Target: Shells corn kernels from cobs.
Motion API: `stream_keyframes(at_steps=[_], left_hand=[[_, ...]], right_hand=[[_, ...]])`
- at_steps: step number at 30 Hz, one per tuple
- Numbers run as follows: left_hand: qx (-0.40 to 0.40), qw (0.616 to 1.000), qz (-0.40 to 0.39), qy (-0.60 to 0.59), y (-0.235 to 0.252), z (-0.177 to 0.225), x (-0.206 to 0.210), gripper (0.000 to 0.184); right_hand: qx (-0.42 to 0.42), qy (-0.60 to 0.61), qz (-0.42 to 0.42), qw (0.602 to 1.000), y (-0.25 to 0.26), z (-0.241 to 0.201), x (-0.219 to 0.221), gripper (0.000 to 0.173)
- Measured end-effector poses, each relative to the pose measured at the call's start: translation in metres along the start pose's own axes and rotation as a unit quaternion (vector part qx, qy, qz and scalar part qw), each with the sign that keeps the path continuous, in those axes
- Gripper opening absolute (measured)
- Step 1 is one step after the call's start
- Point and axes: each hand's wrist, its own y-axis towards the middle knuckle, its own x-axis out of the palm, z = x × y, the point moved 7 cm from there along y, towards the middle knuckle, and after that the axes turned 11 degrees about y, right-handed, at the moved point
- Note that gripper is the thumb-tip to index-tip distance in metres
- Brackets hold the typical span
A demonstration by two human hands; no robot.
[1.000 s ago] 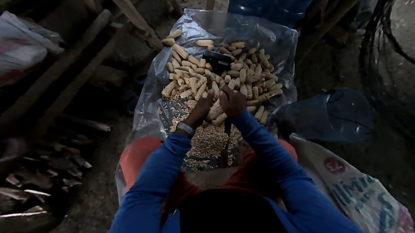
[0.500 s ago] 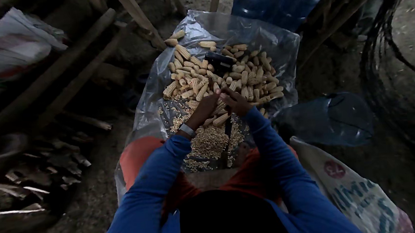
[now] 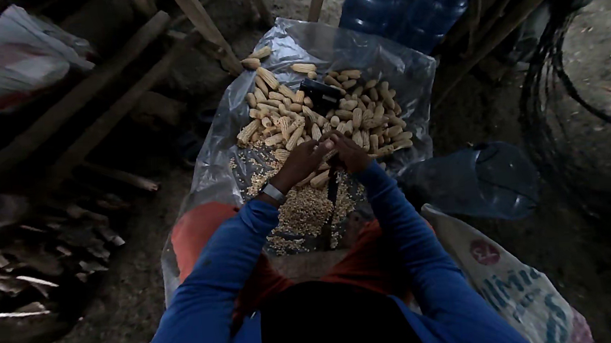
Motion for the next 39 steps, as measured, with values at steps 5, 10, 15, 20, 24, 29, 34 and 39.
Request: stream_keyframes(at_steps=[5, 10, 15, 20, 24, 29, 34, 39], left_hand=[[-0.018, 0.997, -0.043, 0.054, -0.001, 0.001, 0.009, 0.056], [0.072, 0.997, 0.023, 0.01, 0.043, -0.062, 0.032, 0.061], [0.067, 0.997, 0.038, 0.029, 0.018, -0.013, 0.007, 0.055], [0.1, 0.99, 0.006, 0.099, 0.043, -0.034, 0.027, 0.056], [0.055, 0.995, -0.019, 0.079, 0.053, -0.041, 0.031, 0.056], [-0.02, 0.999, 0.016, -0.032, 0.055, -0.052, 0.026, 0.052], [-0.102, 0.966, -0.061, -0.229, 0.049, -0.055, 0.038, 0.041], [-0.092, 0.962, -0.078, -0.245, 0.048, -0.049, 0.038, 0.049]], right_hand=[[0.038, -0.06, 0.131, 0.989, 0.003, 0.01, -0.003, 0.056], [0.095, 0.107, 0.061, 0.988, 0.004, 0.019, -0.004, 0.062], [0.045, 0.119, 0.015, 0.992, -0.002, 0.005, -0.006, 0.038], [0.093, 0.002, 0.133, 0.987, -0.001, 0.013, -0.013, 0.041], [0.121, -0.01, 0.141, 0.983, -0.002, 0.013, -0.005, 0.054], [0.045, -0.14, 0.028, 0.989, -0.003, -0.001, 0.006, 0.044], [0.021, -0.128, 0.09, 0.987, 0.005, 0.006, -0.005, 0.033], [-0.007, -0.169, 0.163, 0.972, 0.01, -0.001, -0.021, 0.033]])
